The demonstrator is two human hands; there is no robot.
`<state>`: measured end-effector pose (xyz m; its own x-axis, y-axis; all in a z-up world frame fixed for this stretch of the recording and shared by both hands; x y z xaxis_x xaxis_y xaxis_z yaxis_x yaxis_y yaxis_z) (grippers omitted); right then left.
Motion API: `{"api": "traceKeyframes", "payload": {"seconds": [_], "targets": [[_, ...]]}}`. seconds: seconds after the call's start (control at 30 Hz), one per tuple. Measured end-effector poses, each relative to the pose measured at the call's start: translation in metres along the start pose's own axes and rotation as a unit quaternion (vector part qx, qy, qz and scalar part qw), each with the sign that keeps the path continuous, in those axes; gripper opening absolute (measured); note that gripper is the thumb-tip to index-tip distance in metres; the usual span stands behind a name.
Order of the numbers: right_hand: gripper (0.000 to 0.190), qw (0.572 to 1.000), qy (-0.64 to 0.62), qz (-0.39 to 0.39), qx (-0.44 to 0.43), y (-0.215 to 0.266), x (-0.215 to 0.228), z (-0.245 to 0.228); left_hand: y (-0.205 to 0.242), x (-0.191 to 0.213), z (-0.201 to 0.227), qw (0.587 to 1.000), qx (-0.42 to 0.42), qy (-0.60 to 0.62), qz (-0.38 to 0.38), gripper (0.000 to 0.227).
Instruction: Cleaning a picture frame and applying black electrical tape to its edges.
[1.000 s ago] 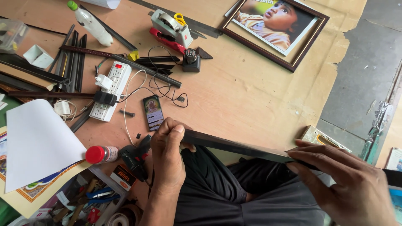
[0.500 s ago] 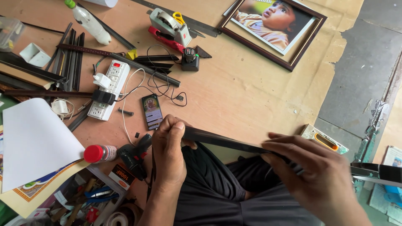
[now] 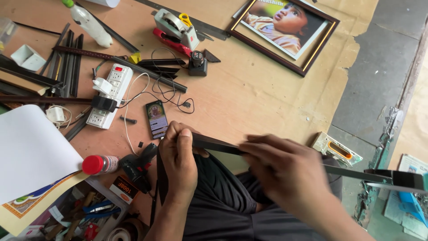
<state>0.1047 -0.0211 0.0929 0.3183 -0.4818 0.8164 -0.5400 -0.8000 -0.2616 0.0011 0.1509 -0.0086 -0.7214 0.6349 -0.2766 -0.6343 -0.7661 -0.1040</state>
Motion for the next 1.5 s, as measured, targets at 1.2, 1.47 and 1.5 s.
{"api": "traceKeyframes", "payload": {"seconds": [1.2,1.47,1.5], "targets": [[0.025,0.998,0.031,-0.038,0.033,-0.041,-0.038,-0.03,-0.006,-0.008,0.012,0.993,-0.009,-0.06,-0.104,0.059],[0.026,0.994,0.029,-0.05,0.09,-0.046,-0.051,-0.043,-0.002,-0.008,0.004,0.994,-0.029,-0.045,-0.097,0.068],[0.026,0.991,0.054,-0.017,0.123,-0.044,-0.05,-0.045,-0.002,-0.007,0.004,0.994,-0.028,-0.05,-0.092,0.069]]}}
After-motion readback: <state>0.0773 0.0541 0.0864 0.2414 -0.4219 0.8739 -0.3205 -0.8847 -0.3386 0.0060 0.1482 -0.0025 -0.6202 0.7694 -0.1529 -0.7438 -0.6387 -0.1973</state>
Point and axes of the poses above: each hand's wrist, its own y-axis away from the middle knuckle, its own x-axis out of the back of the hand, z = x × y, the point moved 5 cm from there along -y, towards the middle knuckle, and after that the axes turned 7 degrees about y, right-handed, at the moved point
